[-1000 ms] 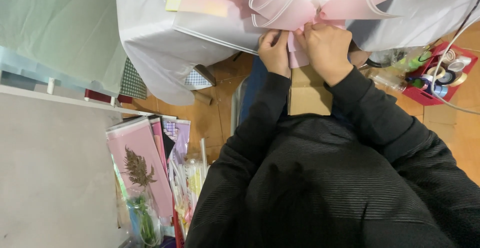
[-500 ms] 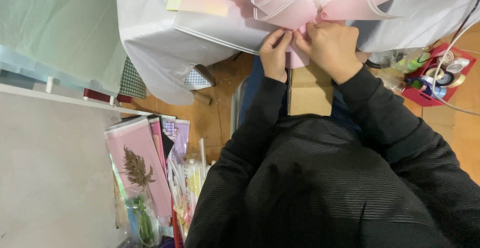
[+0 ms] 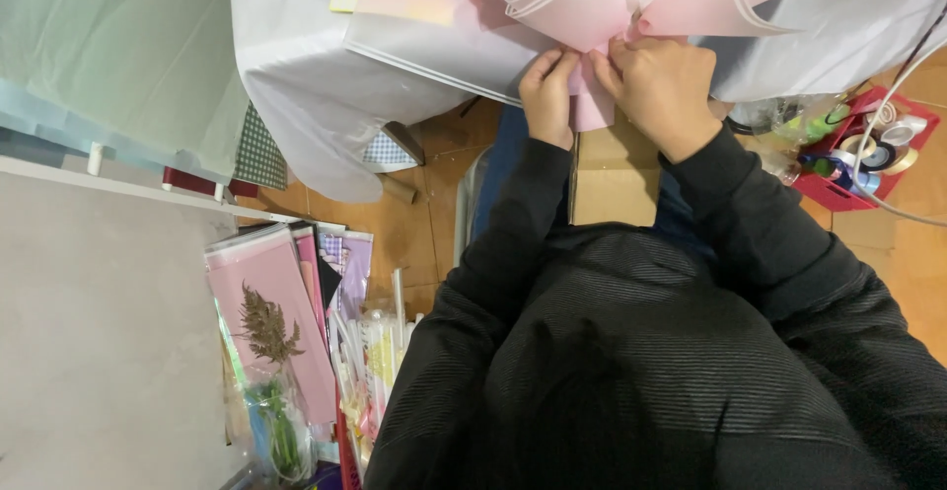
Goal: The person wraps a decorative butterfly bouquet with pink and white paper, folding and tucking the edges around the base. They secure the wrapping with a pink ribbon, adjusting the folds and smoothing the paper throughout the process.
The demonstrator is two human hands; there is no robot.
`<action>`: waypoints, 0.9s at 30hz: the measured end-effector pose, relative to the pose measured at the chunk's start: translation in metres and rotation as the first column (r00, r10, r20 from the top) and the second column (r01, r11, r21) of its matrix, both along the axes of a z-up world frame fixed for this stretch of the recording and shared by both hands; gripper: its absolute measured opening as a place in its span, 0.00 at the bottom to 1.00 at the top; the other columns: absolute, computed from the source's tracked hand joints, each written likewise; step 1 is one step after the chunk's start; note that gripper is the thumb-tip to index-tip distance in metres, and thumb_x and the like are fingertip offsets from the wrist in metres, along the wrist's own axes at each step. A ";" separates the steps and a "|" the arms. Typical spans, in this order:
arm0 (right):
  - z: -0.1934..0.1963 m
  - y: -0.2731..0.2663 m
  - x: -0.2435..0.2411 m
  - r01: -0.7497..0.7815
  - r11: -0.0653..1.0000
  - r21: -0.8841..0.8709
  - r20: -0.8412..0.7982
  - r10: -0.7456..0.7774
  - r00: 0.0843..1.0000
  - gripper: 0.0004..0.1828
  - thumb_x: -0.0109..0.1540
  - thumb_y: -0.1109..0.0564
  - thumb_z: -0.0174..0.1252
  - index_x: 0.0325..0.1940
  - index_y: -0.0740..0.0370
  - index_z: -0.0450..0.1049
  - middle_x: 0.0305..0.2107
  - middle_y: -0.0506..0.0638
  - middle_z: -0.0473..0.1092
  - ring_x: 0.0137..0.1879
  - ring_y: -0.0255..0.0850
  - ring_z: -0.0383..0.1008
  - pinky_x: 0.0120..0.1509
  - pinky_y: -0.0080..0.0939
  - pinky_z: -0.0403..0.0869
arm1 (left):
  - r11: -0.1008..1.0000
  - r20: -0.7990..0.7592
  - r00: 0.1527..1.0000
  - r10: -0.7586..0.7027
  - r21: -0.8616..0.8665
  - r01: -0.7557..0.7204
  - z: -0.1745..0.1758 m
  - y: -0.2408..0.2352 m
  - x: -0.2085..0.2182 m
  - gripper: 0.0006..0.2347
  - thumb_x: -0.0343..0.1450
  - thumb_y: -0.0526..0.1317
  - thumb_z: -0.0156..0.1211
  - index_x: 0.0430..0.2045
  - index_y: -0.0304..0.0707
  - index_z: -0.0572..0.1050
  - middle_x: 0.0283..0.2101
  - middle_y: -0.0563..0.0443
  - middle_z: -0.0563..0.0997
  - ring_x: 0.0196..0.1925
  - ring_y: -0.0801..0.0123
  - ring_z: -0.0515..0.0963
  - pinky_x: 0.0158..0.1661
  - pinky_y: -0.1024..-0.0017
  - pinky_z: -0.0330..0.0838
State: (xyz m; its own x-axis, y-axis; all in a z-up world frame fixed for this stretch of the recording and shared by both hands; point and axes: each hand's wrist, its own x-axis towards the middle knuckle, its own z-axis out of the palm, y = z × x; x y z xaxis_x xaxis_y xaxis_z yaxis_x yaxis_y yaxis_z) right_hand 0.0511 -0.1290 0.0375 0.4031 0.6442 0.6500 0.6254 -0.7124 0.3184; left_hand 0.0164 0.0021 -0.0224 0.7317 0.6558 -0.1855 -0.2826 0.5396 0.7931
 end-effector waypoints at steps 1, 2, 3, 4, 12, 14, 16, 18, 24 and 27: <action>-0.003 -0.001 0.002 0.012 1.000 -0.003 -0.006 -0.012 1.000 0.21 0.74 0.37 0.63 0.29 0.41 0.77 0.17 0.36 0.67 0.24 0.38 0.71 0.20 0.40 0.56 | 0.998 -0.040 0.999 0.030 0.047 -0.028 -0.004 0.001 0.003 0.05 0.66 0.35 0.69 0.29 0.31 0.81 0.34 0.51 0.81 0.38 0.72 0.76 0.41 0.74 0.72; -0.003 0.000 0.002 0.012 1.000 -0.002 -0.005 -0.012 1.000 0.21 0.74 0.37 0.63 0.29 0.41 0.77 0.17 0.36 0.67 0.24 0.38 0.71 0.20 0.40 0.56 | 0.998 -0.039 0.999 0.030 0.048 -0.028 -0.005 0.002 0.003 0.05 0.66 0.35 0.69 0.29 0.31 0.81 0.34 0.51 0.81 0.38 0.72 0.76 0.41 0.74 0.72; -0.002 0.001 0.002 0.013 1.000 0.014 0.010 -0.013 1.000 0.22 0.74 0.37 0.63 0.27 0.41 0.75 0.17 0.36 0.67 0.24 0.36 0.70 0.20 0.40 0.55 | 0.994 -0.053 0.998 0.034 0.108 -0.028 -0.007 0.003 0.003 0.05 0.66 0.36 0.69 0.28 0.34 0.81 0.35 0.51 0.82 0.39 0.71 0.76 0.43 0.74 0.72; -0.003 0.002 0.001 0.014 0.999 0.029 0.024 -0.014 1.000 0.23 0.73 0.37 0.64 0.25 0.41 0.74 0.17 0.35 0.66 0.23 0.35 0.69 0.20 0.39 0.55 | 0.986 -0.068 0.997 0.038 0.166 -0.026 -0.009 0.005 0.002 0.05 0.65 0.37 0.70 0.27 0.36 0.80 0.35 0.52 0.82 0.40 0.71 0.77 0.45 0.73 0.72; -0.003 0.001 0.005 0.024 1.000 0.007 0.020 -0.024 1.000 0.25 0.74 0.34 0.64 0.25 0.40 0.73 0.18 0.36 0.67 0.24 0.36 0.71 0.21 0.39 0.56 | 0.995 -0.034 0.998 0.046 0.088 -0.043 0.011 0.005 -0.002 0.11 0.62 0.35 0.73 0.33 0.32 0.79 0.38 0.44 0.83 0.41 0.66 0.80 0.45 0.71 0.76; -0.002 0.000 0.004 0.021 1.000 0.002 0.013 -0.021 1.000 0.26 0.74 0.34 0.63 0.25 0.40 0.73 0.17 0.36 0.66 0.24 0.35 0.71 0.21 0.39 0.56 | 0.997 -0.082 0.995 0.063 0.054 -0.059 0.018 0.003 -0.005 0.15 0.59 0.36 0.74 0.35 0.30 0.77 0.39 0.42 0.83 0.41 0.64 0.81 0.44 0.70 0.77; 0.000 0.000 0.004 0.013 1.000 0.010 0.018 -0.014 1.000 0.23 0.74 0.35 0.63 0.27 0.39 0.77 0.17 0.36 0.68 0.24 0.34 0.71 0.22 0.37 0.57 | 0.989 -0.122 0.988 0.095 0.125 -0.080 0.023 0.001 -0.008 0.10 0.62 0.35 0.72 0.32 0.29 0.83 0.37 0.46 0.85 0.41 0.70 0.80 0.45 0.72 0.77; -0.001 0.001 0.005 0.022 1.000 0.017 0.015 -0.022 1.000 0.23 0.74 0.35 0.63 0.26 0.38 0.76 0.17 0.35 0.68 0.23 0.35 0.71 0.21 0.37 0.57 | 0.981 -0.101 0.989 0.110 0.173 -0.091 0.023 -0.001 -0.012 0.07 0.64 0.35 0.70 0.31 0.30 0.83 0.35 0.50 0.85 0.40 0.73 0.79 0.44 0.74 0.75; -0.003 0.001 0.004 0.023 0.999 0.025 -0.036 -0.022 0.999 0.24 0.74 0.36 0.63 0.25 0.40 0.75 0.17 0.37 0.67 0.23 0.37 0.71 0.20 0.39 0.56 | 0.898 -0.182 0.959 0.218 0.423 -0.124 0.011 -0.011 -0.013 0.10 0.68 0.39 0.66 0.40 0.35 0.84 0.47 0.51 0.85 0.54 0.68 0.81 0.61 0.73 0.71; -0.003 0.000 0.003 0.022 0.999 0.031 -0.042 -0.021 0.999 0.24 0.74 0.36 0.63 0.25 0.40 0.74 0.18 0.37 0.67 0.24 0.37 0.71 0.20 0.40 0.55 | 0.873 -0.180 0.961 0.210 0.477 -0.102 -0.003 -0.004 -0.004 0.08 0.68 0.39 0.66 0.35 0.37 0.84 0.44 0.53 0.85 0.50 0.70 0.81 0.57 0.74 0.71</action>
State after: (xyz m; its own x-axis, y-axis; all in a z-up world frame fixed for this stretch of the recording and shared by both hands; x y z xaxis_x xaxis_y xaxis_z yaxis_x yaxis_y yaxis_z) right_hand 0.0544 -0.1292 0.0342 0.4439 0.6143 0.6524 0.6220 -0.7353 0.2691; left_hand 0.0125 -0.0020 -0.0258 0.5885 0.8082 0.0215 -0.1222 0.0627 0.9905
